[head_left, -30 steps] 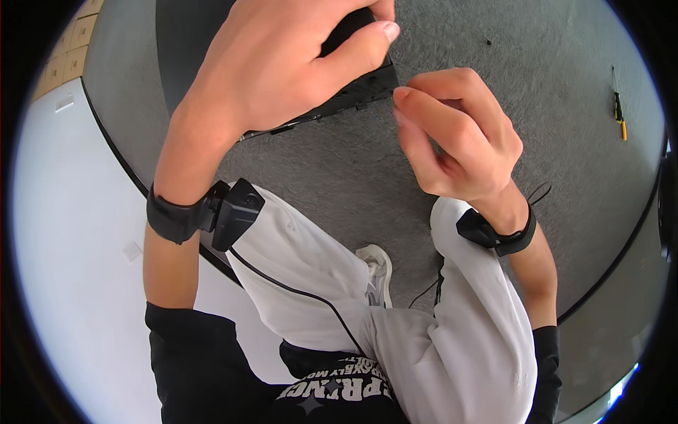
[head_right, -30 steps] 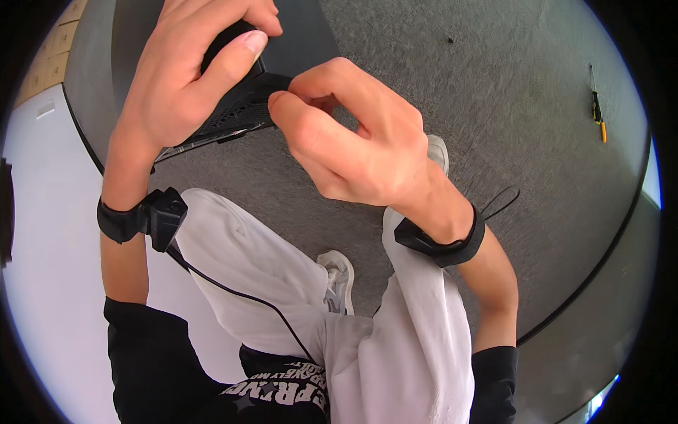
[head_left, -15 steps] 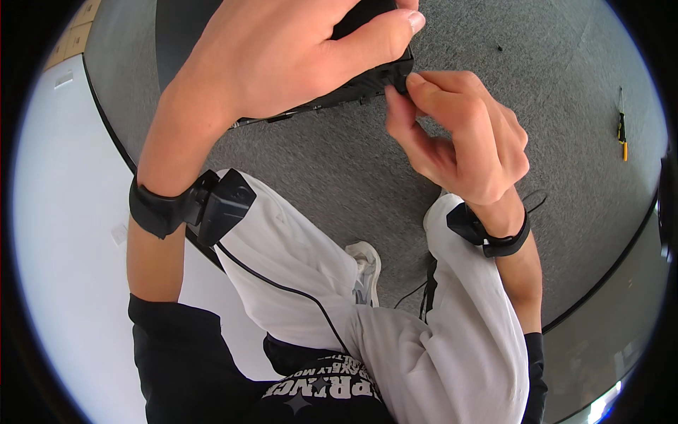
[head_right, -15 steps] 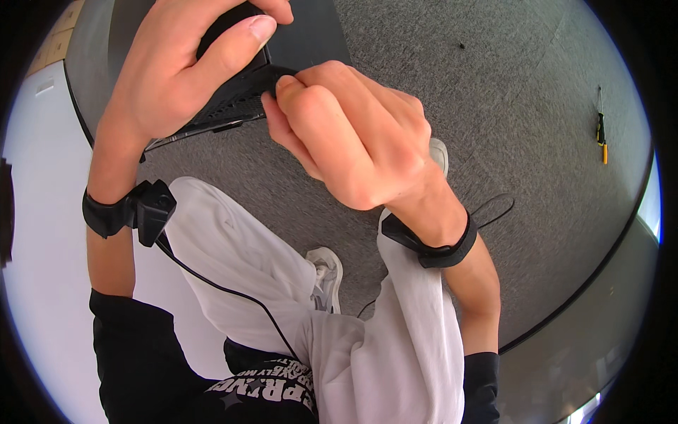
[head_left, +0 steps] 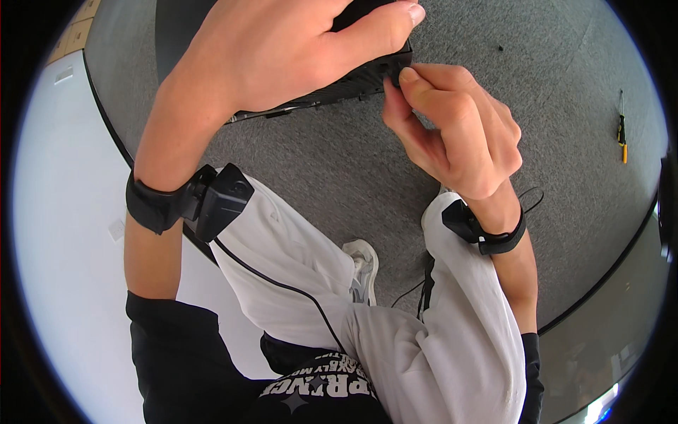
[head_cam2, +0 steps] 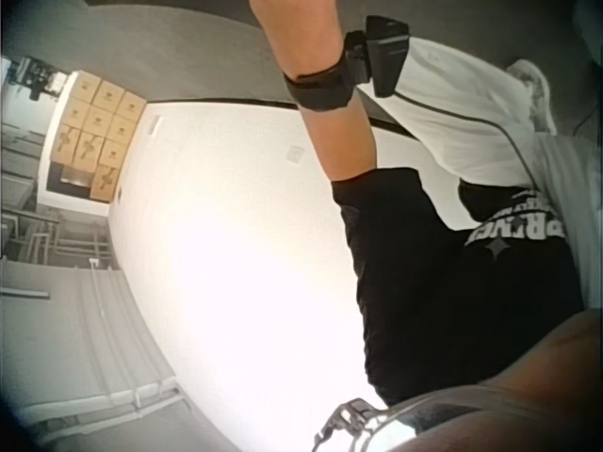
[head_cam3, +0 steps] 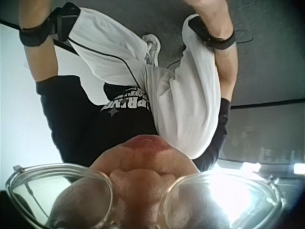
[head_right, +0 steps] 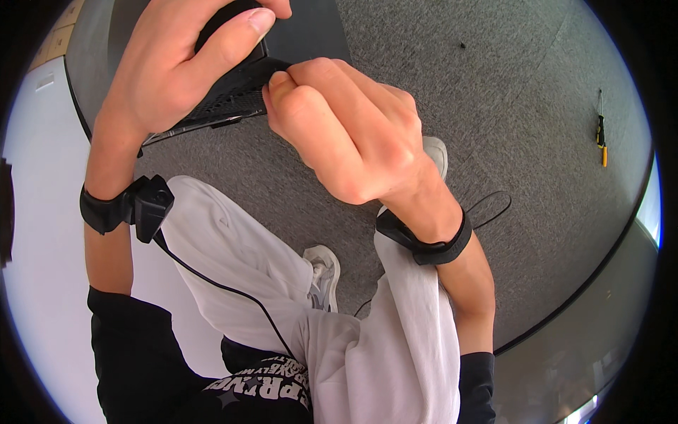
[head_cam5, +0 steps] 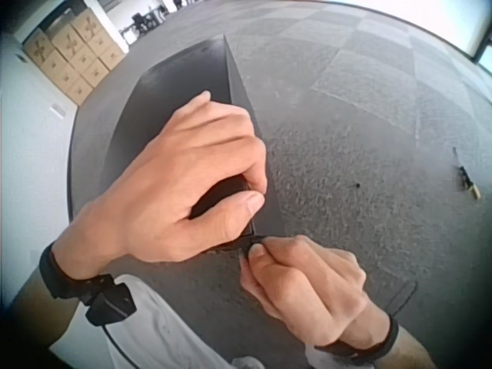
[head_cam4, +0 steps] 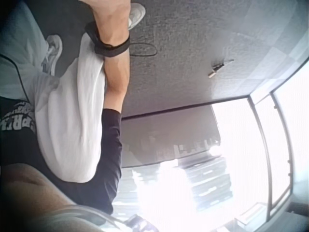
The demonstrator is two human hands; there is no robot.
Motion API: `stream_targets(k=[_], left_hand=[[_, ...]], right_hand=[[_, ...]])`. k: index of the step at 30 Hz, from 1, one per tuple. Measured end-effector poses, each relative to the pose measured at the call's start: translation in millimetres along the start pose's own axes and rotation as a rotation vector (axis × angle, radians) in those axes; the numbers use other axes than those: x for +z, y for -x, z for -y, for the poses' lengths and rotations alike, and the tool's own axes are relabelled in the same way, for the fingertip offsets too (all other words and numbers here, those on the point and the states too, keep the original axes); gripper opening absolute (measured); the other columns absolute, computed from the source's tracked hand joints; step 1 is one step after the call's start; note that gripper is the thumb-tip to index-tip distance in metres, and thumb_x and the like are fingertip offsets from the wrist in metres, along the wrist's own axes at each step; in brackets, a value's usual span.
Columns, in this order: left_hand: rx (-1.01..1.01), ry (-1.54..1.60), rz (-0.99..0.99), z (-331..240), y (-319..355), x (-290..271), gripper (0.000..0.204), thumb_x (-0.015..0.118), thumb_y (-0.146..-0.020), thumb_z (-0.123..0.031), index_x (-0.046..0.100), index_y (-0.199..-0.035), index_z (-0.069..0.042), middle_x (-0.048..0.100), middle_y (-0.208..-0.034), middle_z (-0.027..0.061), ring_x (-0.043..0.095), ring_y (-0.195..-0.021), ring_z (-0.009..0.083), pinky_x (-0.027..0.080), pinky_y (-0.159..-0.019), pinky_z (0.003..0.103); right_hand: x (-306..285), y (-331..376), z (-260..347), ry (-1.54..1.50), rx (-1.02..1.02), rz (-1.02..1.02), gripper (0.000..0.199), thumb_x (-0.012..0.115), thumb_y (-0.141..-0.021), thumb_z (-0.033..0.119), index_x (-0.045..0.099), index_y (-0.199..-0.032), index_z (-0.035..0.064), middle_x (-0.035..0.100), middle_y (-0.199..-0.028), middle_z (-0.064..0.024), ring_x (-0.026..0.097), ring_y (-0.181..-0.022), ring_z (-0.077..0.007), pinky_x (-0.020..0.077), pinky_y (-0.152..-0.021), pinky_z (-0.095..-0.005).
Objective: Close the side panel of a computer case and secure it with screws.
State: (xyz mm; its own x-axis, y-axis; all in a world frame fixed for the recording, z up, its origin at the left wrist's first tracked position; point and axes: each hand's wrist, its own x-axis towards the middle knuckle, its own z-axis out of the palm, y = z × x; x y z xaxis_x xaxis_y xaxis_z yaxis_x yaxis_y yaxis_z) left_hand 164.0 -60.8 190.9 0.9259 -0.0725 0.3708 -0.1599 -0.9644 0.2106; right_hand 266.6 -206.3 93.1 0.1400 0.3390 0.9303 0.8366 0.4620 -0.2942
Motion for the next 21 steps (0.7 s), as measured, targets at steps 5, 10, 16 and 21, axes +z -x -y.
stream_targets(k=[5, 10, 16, 21], left_hand=[[-0.051, -0.034, 0.1, -1, -4, -3, 0.016, 0.057, -0.084, -0.021, 0.054, -0.081, -0.006, 0.046, -0.081, 0.0084, 0.046, -0.084, 0.0257, 0.033, -0.083, 0.039], [0.004, 0.017, 0.015, 3, -2, 1, 0.014, 0.058, -0.083, -0.02, 0.054, -0.08, -0.006, 0.046, -0.081, 0.008, 0.046, -0.084, 0.025, 0.033, -0.082, 0.038], [0.044, 0.04, -0.038, 7, -1, 3, 0.013, 0.059, -0.083, -0.018, 0.054, -0.08, -0.006, 0.047, -0.081, 0.0075, 0.045, -0.083, 0.0247, 0.033, -0.081, 0.037], [0.058, 0.092, -0.036, 13, -3, 10, 0.014, 0.058, -0.084, -0.018, 0.054, -0.08, -0.005, 0.047, -0.081, 0.0077, 0.045, -0.083, 0.0246, 0.032, -0.081, 0.037]], right_hand=[[-1, 0, 4, 0.026, 0.069, -0.014, 0.022, 0.077, -0.067, -0.006, 0.057, -0.074, -0.0005, 0.057, -0.066, -0.0069, 0.054, -0.049, -0.0161, 0.0452, -0.042, -0.0256], [-3, -2, 5, 0.062, 0.111, 0.017, 0.024, 0.079, -0.065, -0.005, 0.057, -0.074, -0.0001, 0.058, -0.066, -0.0064, 0.055, -0.049, -0.0152, 0.0457, -0.043, -0.0251], [1, 2, 4, 0.044, 0.123, 0.007, 0.025, 0.079, -0.065, -0.006, 0.057, -0.075, -0.0004, 0.059, -0.067, -0.0073, 0.056, -0.05, -0.0154, 0.0462, -0.043, -0.0251], [3, 5, -1, 0.015, 0.061, -0.046, 0.023, 0.077, -0.065, -0.008, 0.058, -0.074, -0.001, 0.058, -0.067, -0.0073, 0.056, -0.05, -0.0153, 0.0461, -0.043, -0.0248]])
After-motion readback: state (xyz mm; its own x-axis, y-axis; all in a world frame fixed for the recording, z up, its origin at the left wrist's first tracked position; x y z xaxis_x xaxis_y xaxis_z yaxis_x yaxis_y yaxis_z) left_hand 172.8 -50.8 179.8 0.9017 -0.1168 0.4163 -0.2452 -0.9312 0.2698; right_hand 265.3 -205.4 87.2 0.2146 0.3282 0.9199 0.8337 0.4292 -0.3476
